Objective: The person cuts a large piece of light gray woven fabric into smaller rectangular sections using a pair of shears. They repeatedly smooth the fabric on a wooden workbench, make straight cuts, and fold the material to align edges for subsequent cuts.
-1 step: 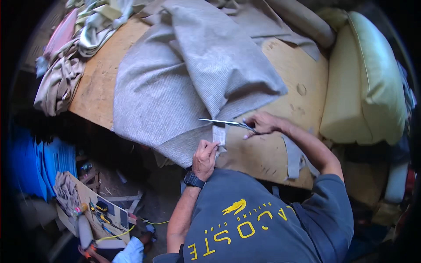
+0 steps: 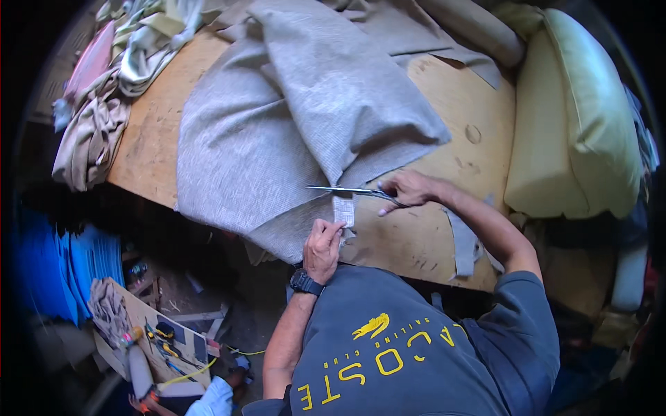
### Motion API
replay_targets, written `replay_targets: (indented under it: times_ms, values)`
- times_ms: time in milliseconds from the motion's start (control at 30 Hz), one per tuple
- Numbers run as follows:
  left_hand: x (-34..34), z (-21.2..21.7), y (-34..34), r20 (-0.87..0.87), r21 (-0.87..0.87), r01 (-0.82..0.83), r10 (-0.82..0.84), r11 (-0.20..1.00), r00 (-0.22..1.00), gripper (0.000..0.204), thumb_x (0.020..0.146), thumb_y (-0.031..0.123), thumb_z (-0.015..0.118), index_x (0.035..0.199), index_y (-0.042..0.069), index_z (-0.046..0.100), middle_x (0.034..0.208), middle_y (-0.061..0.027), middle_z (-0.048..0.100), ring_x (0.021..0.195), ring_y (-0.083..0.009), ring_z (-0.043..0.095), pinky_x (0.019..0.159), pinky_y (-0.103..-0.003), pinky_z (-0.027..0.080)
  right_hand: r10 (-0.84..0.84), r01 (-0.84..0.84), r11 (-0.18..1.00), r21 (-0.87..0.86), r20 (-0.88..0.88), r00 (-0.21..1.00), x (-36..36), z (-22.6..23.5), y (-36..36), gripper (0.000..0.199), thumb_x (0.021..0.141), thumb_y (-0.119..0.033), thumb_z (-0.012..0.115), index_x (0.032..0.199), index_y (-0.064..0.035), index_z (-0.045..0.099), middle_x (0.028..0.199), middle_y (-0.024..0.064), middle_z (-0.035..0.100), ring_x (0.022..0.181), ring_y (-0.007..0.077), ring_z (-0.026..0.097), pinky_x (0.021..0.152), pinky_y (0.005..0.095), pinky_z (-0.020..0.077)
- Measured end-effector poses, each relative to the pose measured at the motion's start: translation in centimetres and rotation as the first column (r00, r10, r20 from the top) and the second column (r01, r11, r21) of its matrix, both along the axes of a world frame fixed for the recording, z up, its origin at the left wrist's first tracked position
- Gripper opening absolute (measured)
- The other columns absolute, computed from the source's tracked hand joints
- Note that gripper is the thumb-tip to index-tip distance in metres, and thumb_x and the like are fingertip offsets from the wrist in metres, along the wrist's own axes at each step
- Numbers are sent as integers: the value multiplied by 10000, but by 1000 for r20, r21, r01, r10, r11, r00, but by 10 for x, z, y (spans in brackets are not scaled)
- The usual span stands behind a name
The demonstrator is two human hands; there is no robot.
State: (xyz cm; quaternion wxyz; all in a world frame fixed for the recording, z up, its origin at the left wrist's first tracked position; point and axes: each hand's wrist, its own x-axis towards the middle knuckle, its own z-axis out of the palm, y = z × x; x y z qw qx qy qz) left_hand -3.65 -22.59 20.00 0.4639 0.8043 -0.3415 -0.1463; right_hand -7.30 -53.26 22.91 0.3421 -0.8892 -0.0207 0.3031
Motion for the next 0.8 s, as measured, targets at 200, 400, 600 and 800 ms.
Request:
replay_targets:
  times_ms: [200,400,600,800]
  values:
    - [0,7,-1,62,3,44,-44,999,997,192,893,4,614,1058,61,695,879,-124,556,792,-315,604,705,-414,491,30,-37,993,-114,-67,997,17,10,6,773,761,-765,653,810,5,606,677,174,605,663,343,601,643,487,462]
    - [-16,10,45,-79,-15,-6,5,1000,997,170,899,1,612,1045,29,694,859,-119,560,776,-278,600,695,-369,488,-110,165,930,-329,182,977,-51,-45,-9,742,764,-777,633,823,-37,632,742,183,657,731,397,651,709,488,514]
    - [-19,54,60,-128,-221,-85,57,972,990,175,886,-16,625,1036,36,698,876,-94,581,771,-232,596,697,-329,490,-145,198,808,-555,139,980,-109,-74,10,570,714,-341,823,1118,-16,585,1089,214,633,1033,367,625,855,462,518]
    - [-33,97,59,39,-307,270,-272,912,962,170,865,44,674,1031,63,705,963,-94,634,1003,-289,628,880,-425,489,-491,383,760,525,78,868,-101,-2,161,684,796,-145,790,1402,-80,482,1393,145,546,1291,282,529,1085,396,429]
